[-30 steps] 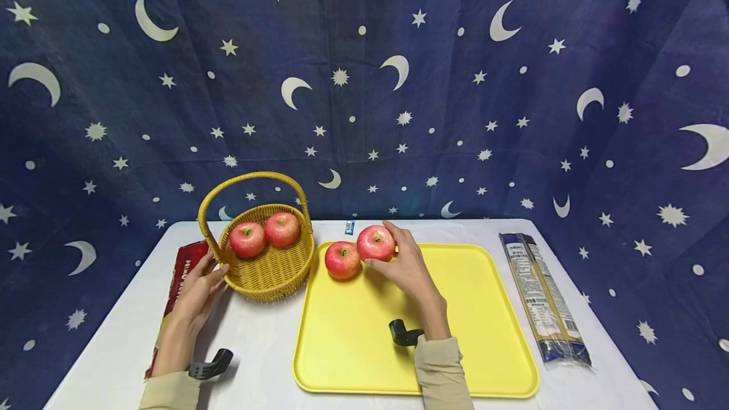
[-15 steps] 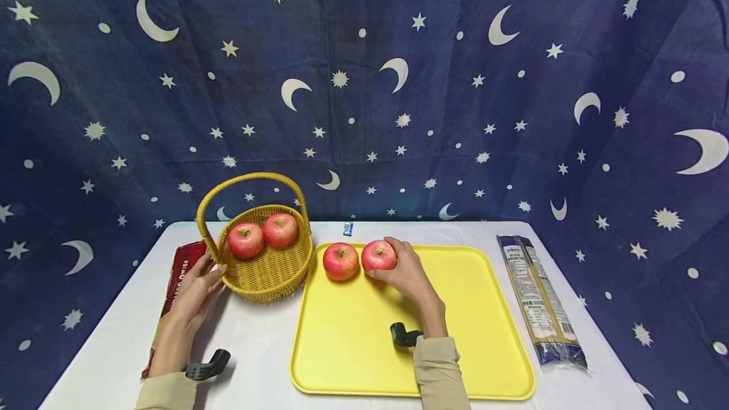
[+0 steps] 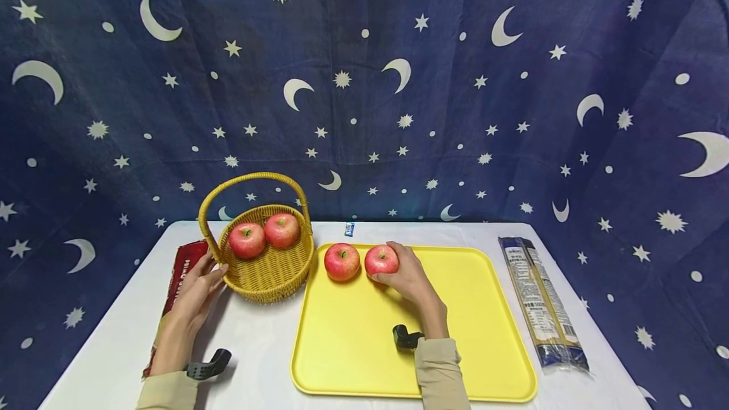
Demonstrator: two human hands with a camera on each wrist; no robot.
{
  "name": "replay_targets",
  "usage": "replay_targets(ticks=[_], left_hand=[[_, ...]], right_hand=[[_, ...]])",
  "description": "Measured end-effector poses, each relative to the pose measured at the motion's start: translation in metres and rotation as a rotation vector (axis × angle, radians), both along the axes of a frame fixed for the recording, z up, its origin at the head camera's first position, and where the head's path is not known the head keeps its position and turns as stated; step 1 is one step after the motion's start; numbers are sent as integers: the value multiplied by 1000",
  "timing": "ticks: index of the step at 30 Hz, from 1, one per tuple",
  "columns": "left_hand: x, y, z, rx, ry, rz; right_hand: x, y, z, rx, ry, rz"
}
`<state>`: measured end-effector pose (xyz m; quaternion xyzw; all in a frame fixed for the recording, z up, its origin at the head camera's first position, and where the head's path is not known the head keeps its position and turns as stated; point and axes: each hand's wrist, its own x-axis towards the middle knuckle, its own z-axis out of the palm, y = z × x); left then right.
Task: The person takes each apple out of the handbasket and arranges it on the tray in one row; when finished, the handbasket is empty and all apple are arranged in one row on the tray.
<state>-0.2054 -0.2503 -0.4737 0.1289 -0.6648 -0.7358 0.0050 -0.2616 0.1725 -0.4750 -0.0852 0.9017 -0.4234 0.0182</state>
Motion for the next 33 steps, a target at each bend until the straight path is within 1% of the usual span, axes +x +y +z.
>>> replay_targets(ticks=[4,11,14,17,20,23,26,28,29,33], left_hand=[[0,0,0,0,4,1],[0,0,1,2,-3,13],[-1,0,1,2,2,13],[0,0,1,10,17,7],[0,0,1,14,25,8],[1,-1,1,16,23,8],[1,-1,1,17,18,8],[0,-1,1,19,21,5],[0,0,1,20,24,3],[1,-1,1,29,37,3]], right_hand=[[-1,2,-2,-21,-27,1],[1,8,3,-45,-68,16],[1,11,6,-75,-59,5],[0,13,8,-130,20,-26],[-1,11,12,-176,146,-62],[0,5,18,-183,275,-89],[2,-2,25,-176,345,-102],[2,-8,31,-182,357,-101],[2,-13,34,-189,349,-99],[-2,-36,44,-226,278,-53]])
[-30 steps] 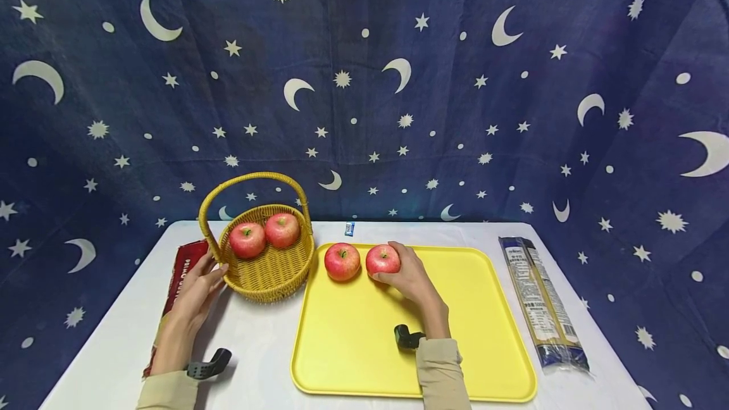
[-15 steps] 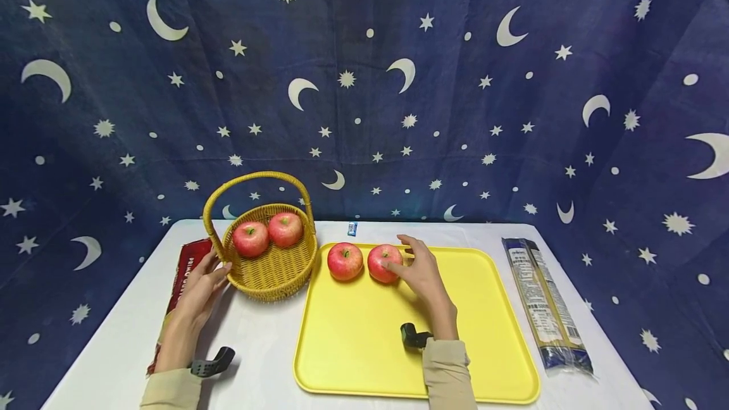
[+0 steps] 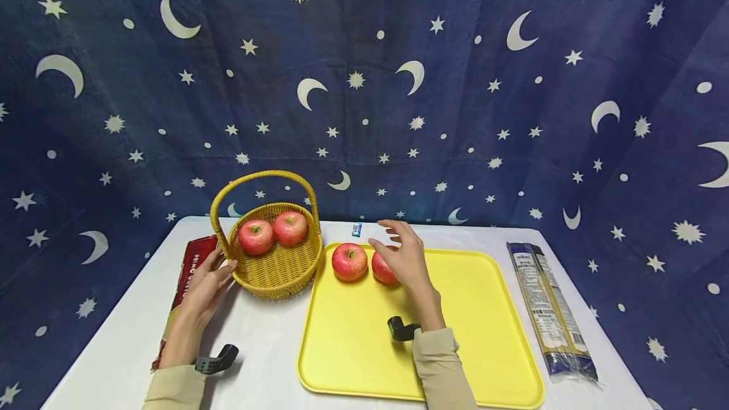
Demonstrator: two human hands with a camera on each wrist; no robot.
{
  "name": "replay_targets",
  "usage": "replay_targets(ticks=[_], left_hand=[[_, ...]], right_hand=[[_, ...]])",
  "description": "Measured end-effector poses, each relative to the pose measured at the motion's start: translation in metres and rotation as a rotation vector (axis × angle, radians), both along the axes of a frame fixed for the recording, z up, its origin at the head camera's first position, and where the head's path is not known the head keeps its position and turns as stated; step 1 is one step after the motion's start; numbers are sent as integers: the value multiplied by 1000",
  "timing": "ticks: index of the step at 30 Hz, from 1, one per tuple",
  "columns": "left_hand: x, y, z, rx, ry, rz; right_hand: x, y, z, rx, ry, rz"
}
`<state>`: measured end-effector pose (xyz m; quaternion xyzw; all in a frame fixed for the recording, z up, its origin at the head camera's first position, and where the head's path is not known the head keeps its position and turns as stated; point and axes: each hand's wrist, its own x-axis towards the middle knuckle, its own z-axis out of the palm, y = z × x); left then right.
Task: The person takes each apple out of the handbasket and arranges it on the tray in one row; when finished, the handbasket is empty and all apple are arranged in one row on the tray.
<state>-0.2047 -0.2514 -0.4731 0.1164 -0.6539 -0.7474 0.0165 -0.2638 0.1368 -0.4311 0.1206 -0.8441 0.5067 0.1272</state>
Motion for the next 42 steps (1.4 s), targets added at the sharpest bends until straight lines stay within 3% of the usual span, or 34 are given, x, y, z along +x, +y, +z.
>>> replay_targets(ticks=[13,21,26,42], left_hand=[[2,-12,4,-32,-2,13],[2,-13,5,-33,-20,11],[0,-12,6,-30,2,11],[-1,0,-4,-11,8,16]], right_hand=[[-21,-91,4,-11,-99,305],[-28,-129,8,125,-68,522],[-40,-150,7,230,-31,515],[-69,-177,-12,316,-99,485]])
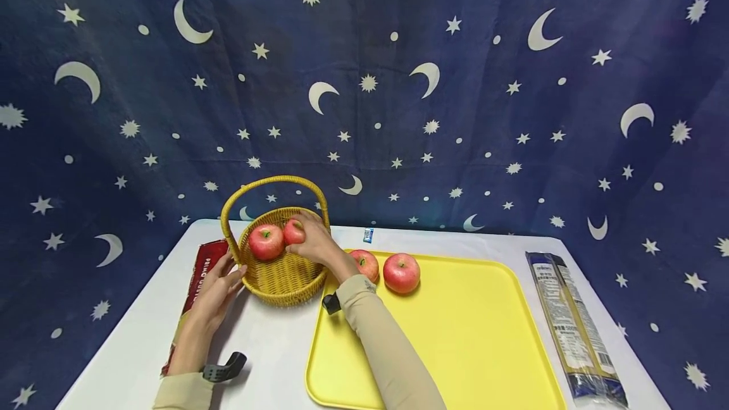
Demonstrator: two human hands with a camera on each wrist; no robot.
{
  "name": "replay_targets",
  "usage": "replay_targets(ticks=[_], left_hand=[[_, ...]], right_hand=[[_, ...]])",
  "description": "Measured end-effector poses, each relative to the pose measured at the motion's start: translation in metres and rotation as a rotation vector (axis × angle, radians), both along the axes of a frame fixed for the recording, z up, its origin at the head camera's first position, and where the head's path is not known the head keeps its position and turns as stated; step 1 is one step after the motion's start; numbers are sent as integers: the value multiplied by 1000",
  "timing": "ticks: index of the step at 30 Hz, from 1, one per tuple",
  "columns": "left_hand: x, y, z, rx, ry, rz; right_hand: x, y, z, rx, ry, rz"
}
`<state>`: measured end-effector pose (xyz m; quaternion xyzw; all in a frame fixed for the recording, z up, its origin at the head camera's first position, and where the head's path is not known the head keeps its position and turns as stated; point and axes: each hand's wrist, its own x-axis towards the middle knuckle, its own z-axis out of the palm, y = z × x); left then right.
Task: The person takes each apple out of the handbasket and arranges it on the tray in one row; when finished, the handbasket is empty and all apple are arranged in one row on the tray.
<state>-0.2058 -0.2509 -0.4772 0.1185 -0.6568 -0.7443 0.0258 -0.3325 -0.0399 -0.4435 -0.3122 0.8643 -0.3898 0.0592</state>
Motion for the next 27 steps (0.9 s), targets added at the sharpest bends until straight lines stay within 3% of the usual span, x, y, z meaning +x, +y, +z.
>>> replay_targets(ticks=[7,19,27], left_hand=[[1,5,-2,-6,6,-10],[1,1,2,-10,8,-1],[0,0,1,-10,9,7]], right_hand=[[8,0,1,144,65,-26],[27,3,0,306,95,40],[38,3,-6,247,145,31]])
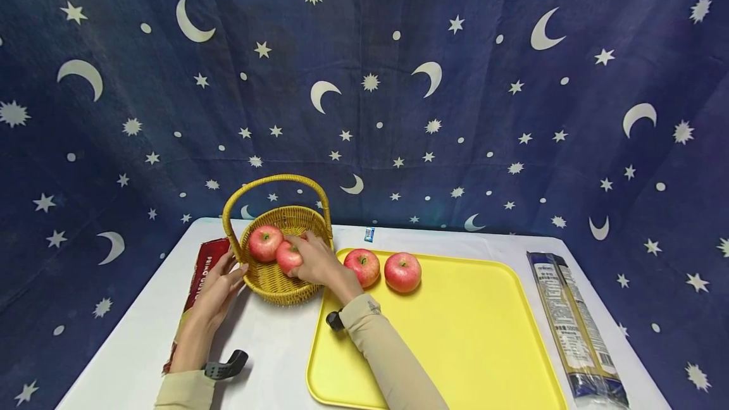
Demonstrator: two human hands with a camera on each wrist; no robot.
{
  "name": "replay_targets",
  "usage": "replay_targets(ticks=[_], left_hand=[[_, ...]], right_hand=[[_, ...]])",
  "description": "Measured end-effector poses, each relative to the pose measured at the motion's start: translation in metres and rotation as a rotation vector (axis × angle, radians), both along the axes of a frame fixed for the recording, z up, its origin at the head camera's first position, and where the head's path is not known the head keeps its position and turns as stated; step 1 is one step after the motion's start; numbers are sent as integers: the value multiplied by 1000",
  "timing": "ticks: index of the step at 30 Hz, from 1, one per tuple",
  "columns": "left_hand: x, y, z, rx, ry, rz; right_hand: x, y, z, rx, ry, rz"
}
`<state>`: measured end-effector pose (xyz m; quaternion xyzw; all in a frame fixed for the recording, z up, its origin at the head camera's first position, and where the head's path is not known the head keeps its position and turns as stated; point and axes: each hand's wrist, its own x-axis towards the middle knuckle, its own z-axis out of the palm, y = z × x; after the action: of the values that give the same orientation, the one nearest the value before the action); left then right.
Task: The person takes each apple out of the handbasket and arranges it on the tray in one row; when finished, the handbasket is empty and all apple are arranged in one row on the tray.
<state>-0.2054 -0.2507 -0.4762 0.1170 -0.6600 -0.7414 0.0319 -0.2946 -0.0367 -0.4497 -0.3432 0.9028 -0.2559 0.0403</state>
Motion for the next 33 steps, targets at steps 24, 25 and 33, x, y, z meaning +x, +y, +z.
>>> replay_targets(ticks=[24,25,33], left_hand=[[-2,2,6,33,-31,12],[-2,2,6,34,-33,11],[-3,3,11,23,-59,6]], right_hand=[[28,71,26,-322,-22,-37],[28,76,27,-324,-20,-41],[31,120,29,-297,-1,-100]])
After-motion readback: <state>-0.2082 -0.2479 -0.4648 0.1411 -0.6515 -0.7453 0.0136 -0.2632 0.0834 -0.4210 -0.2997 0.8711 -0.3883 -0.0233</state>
